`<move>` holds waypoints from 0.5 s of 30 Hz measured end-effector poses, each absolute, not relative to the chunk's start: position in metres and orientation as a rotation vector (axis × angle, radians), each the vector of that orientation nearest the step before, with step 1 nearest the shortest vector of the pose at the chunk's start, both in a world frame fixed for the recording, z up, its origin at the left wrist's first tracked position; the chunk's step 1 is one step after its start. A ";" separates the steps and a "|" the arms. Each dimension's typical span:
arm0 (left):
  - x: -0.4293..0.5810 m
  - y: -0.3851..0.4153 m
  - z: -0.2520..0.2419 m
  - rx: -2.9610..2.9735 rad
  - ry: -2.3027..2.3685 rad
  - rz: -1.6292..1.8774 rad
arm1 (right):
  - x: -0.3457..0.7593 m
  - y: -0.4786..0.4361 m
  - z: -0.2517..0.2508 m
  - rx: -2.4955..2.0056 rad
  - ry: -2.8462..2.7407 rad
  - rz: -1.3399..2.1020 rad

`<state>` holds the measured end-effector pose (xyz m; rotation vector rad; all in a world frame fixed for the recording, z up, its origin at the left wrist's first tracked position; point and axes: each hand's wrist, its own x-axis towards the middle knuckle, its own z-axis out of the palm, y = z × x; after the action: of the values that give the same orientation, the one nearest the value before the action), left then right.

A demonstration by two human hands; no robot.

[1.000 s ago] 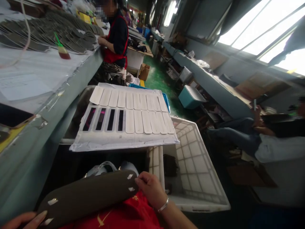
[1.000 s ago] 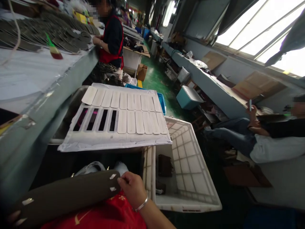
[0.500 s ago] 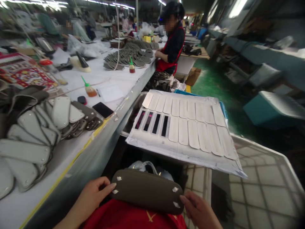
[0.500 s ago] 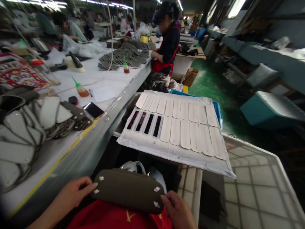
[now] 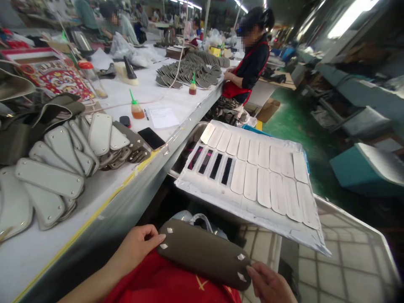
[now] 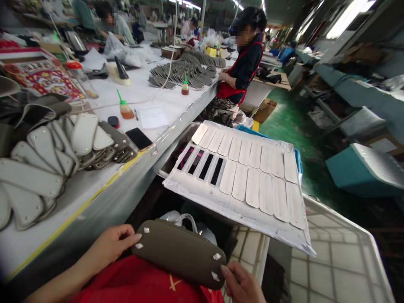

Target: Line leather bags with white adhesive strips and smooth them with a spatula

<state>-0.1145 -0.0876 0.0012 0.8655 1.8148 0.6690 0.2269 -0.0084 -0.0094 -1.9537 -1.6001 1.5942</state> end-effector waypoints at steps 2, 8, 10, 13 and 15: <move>-0.116 -0.086 0.001 0.889 1.822 0.671 | 0.227 -0.007 -0.009 -1.953 -1.618 1.595; -0.118 -0.083 0.006 0.954 1.838 0.592 | 0.225 -0.004 -0.002 -1.961 -1.725 1.607; -0.118 -0.080 0.008 0.980 1.854 0.568 | 0.223 -0.004 0.001 -1.979 -1.733 1.556; -0.117 -0.078 0.010 1.015 1.875 0.538 | 0.223 -0.002 0.003 -1.981 -1.759 1.576; -0.118 -0.080 0.011 1.027 1.885 0.512 | 0.225 0.001 0.003 -1.960 -1.787 1.625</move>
<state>-0.1184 -0.0801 0.0107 1.0270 1.8851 0.5124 0.2248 0.0006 0.0032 -1.9599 -1.7874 1.6247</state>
